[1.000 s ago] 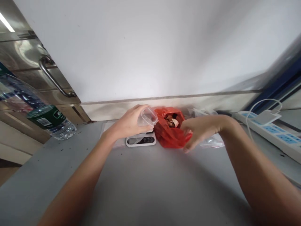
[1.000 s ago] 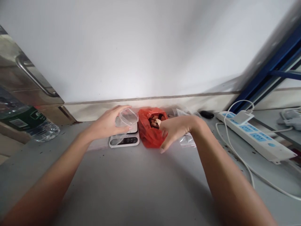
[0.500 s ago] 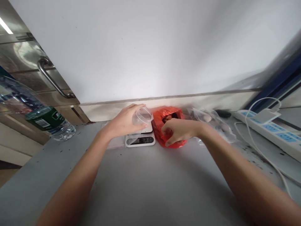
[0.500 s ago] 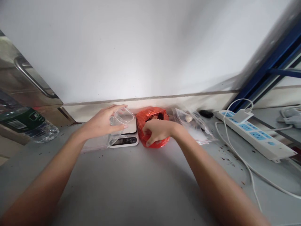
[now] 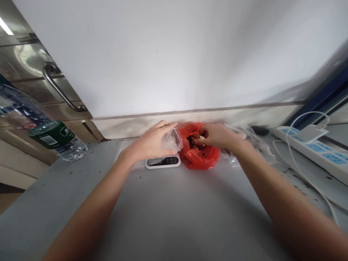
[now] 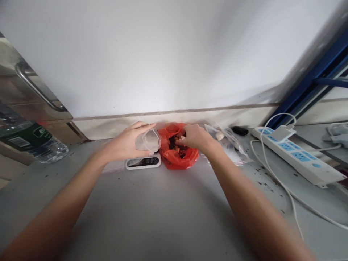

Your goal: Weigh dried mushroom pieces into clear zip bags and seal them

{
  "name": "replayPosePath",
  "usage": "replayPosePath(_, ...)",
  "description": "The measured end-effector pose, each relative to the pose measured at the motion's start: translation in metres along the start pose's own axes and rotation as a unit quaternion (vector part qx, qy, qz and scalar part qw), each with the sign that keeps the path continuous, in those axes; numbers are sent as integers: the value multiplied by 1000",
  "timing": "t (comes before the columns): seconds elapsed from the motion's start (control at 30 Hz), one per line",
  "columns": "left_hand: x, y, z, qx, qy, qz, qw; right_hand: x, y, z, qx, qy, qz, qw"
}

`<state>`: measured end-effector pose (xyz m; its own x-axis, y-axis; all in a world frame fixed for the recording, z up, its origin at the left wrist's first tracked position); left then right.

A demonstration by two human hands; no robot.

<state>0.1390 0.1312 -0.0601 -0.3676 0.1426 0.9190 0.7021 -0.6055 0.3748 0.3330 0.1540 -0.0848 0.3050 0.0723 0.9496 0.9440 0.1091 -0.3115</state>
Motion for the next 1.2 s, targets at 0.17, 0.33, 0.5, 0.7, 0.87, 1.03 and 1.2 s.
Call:
replayPosePath(0.17, -9, 6, 3, -18, -12, -21, 1000, -6, -2, 1, 8, -39, -19, 999)
replayPosePath(0.33, -3, 5, 2, -3, -9, -35, 999, 26, 3, -8, 30, -12, 100, 994)
replayPosePath(0.5, -5, 4, 2, 14, 0, -44, 999, 37, -19, -19, 109, -5, 211, 971)
replayPosePath(0.7, -6, 7, 1, 25, 9, -71, 997, 29, -52, -30, 109, -9, 301, 947)
replayPosePath(0.87, 9, -1, -2, 44, 48, -71, 995, 38, -27, -22, 26, 54, 240, 969)
replayPosePath(1.03, 14, -2, -4, 38, 42, -82, 995, -1, -16, -14, 17, -120, -8, 993)
replayPosePath(1.2, 5, 2, -3, 18, 16, -67, 997, -22, -21, -9, 16, -123, -25, 992)
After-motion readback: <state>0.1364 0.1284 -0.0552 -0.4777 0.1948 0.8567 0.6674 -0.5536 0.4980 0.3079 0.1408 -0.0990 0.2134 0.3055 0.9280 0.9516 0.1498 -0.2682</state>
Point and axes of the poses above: each hand's wrist, its own z-axis towards the middle knuckle, its own x-axis out of the back of the hand, y = z × x, the point moved 7 cm from there along z, towards the middle knuckle, and after that the axes turned 1 degree about -x, right-handed, at the moved point
